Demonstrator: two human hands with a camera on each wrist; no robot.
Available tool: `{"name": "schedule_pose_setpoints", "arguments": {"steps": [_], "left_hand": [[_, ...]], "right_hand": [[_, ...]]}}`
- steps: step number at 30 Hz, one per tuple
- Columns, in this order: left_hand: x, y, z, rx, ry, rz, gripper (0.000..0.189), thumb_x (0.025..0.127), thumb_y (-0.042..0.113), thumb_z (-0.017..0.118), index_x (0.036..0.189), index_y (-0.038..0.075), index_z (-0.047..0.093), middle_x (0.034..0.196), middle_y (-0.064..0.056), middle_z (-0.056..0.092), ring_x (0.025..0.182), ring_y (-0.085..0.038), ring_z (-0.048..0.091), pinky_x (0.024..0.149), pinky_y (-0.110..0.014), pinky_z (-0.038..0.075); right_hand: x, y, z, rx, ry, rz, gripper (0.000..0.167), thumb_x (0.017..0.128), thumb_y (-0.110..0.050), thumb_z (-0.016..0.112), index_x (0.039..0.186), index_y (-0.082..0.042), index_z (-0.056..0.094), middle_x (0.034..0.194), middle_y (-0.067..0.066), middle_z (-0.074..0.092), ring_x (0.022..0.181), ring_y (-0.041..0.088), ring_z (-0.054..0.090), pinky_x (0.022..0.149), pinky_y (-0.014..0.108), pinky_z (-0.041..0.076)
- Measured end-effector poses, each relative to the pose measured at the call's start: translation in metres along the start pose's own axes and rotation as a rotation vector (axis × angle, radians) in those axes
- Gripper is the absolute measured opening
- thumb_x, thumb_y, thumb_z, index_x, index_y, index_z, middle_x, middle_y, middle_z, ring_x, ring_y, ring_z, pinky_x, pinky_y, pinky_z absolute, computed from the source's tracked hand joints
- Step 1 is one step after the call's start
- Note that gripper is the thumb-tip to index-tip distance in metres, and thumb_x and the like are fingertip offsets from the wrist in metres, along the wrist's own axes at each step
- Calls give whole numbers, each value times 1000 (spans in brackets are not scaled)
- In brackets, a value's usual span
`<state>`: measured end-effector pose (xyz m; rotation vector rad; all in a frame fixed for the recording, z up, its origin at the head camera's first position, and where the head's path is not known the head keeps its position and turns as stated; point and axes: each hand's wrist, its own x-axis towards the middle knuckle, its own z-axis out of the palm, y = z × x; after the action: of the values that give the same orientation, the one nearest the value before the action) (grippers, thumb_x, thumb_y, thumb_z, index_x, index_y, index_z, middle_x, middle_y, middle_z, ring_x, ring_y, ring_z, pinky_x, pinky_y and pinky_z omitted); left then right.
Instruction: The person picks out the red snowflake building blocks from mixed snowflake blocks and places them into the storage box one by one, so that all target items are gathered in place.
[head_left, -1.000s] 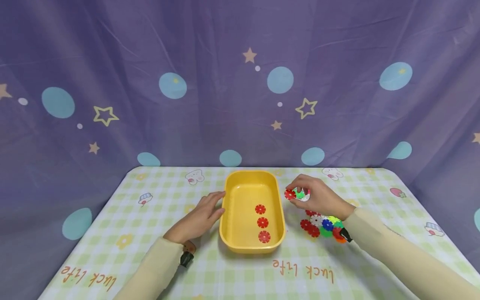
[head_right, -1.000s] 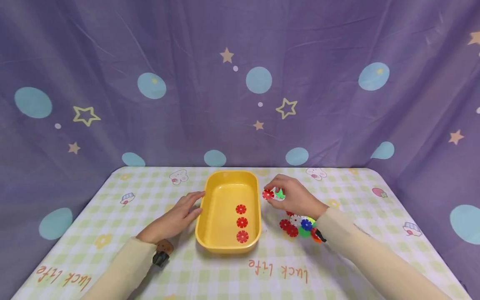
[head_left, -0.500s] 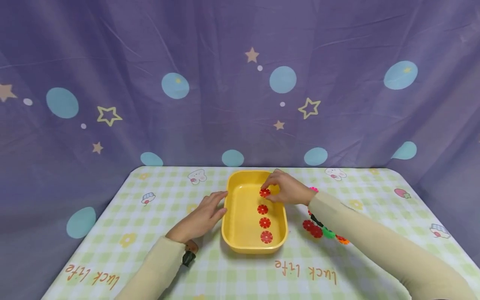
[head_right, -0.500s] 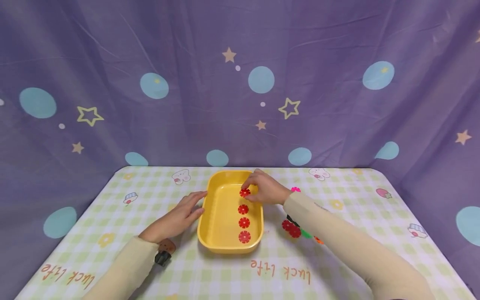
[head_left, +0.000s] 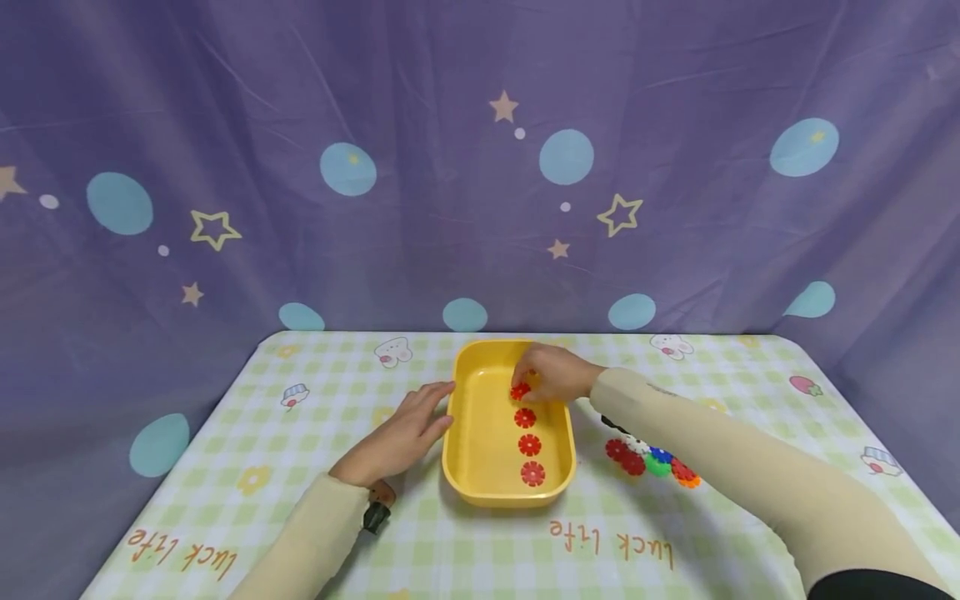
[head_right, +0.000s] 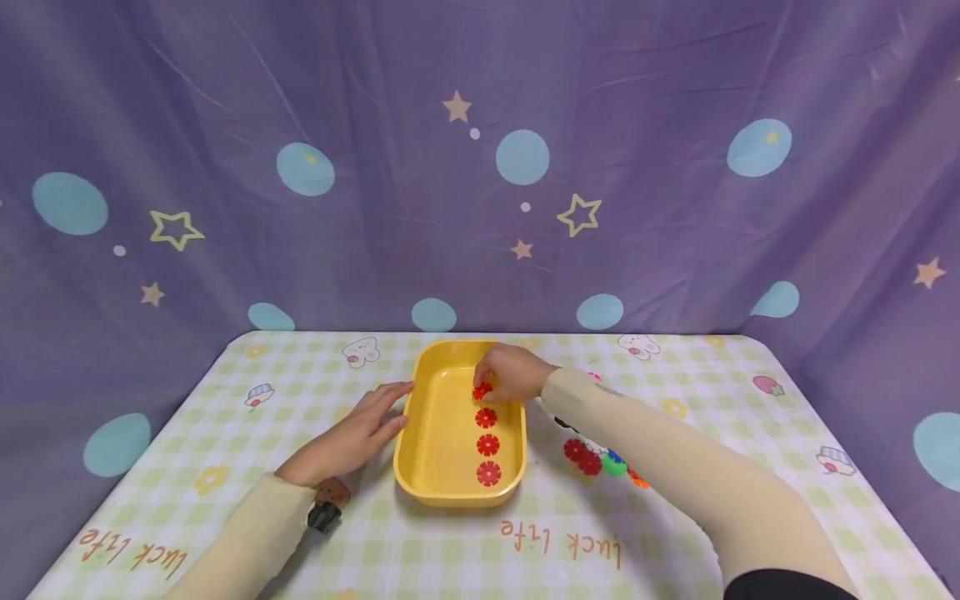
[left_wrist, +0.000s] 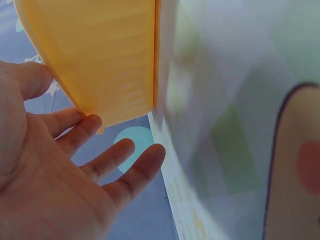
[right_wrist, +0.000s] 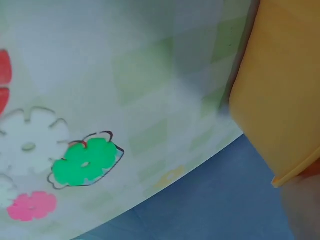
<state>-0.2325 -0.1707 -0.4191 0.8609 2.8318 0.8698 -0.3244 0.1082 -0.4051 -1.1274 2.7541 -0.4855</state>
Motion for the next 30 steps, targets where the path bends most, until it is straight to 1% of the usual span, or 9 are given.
{"name": "schedule_pose_setpoints", "arguments": {"steps": [4,10,14,16,19,21,23,27,30], "left_hand": [[0,0,0,5,0,-4,52,102,30,43,149,11,29,150,-2,29,134,-21,28,106,-44,30],[-1,1,0,6,1,16,53,102,33,41,149,10,29,150,-3,28,134,-23,28,105,-46,31],[0,1,0,0,5,33,53,102,32,41,149,9,29,150,-3,28,134,-23,28,105,-46,31],[0,0,0,-4,8,34,53,102,31,42,149,9,29,150,-4,28,134,-24,28,105,-47,31],[0,0,1,-10,8,21,52,102,30,43,148,9,29,150,-4,29,134,-23,28,105,-46,31],[0,-1,2,-8,4,12,53,102,31,43,149,10,29,150,-3,29,134,-23,28,105,-46,31],[-1,-1,2,-2,-2,-1,53,102,32,42,149,11,29,150,-1,28,135,-21,27,106,-45,30],[-1,-1,1,8,1,0,53,102,33,41,149,11,29,150,-1,28,135,-21,27,106,-45,30],[-2,-1,1,5,8,10,53,102,33,41,149,10,29,150,-3,29,135,-23,27,105,-46,30]], "right_hand": [[3,-1,3,-66,-26,27,16,77,-27,80,91,-21,74,89,-8,61,85,13,49,81,29,45],[4,-5,3,-156,-20,2,12,77,-24,80,88,-22,75,84,-8,62,83,15,48,75,31,45],[5,-5,4,-181,-20,3,12,77,-19,80,87,-22,75,83,-9,62,83,15,50,75,33,46],[6,-5,3,-152,-30,15,11,79,-16,78,88,-21,75,84,-10,63,83,14,51,78,32,46],[4,-4,-4,-22,-19,40,11,83,-15,73,93,-17,75,88,-10,64,84,13,54,81,30,47],[-2,-5,-14,92,32,38,12,86,-14,70,97,-13,74,91,-8,65,85,14,56,80,29,49],[-13,-6,-26,176,109,23,13,87,-13,69,99,-11,74,93,-6,66,85,15,57,78,30,50],[-44,-5,-44,190,231,9,11,87,-15,69,98,-17,74,93,-9,65,81,12,56,71,29,51],[-72,0,-47,174,236,54,12,87,-16,70,98,-19,73,91,-11,64,79,11,55,71,30,50]]}}
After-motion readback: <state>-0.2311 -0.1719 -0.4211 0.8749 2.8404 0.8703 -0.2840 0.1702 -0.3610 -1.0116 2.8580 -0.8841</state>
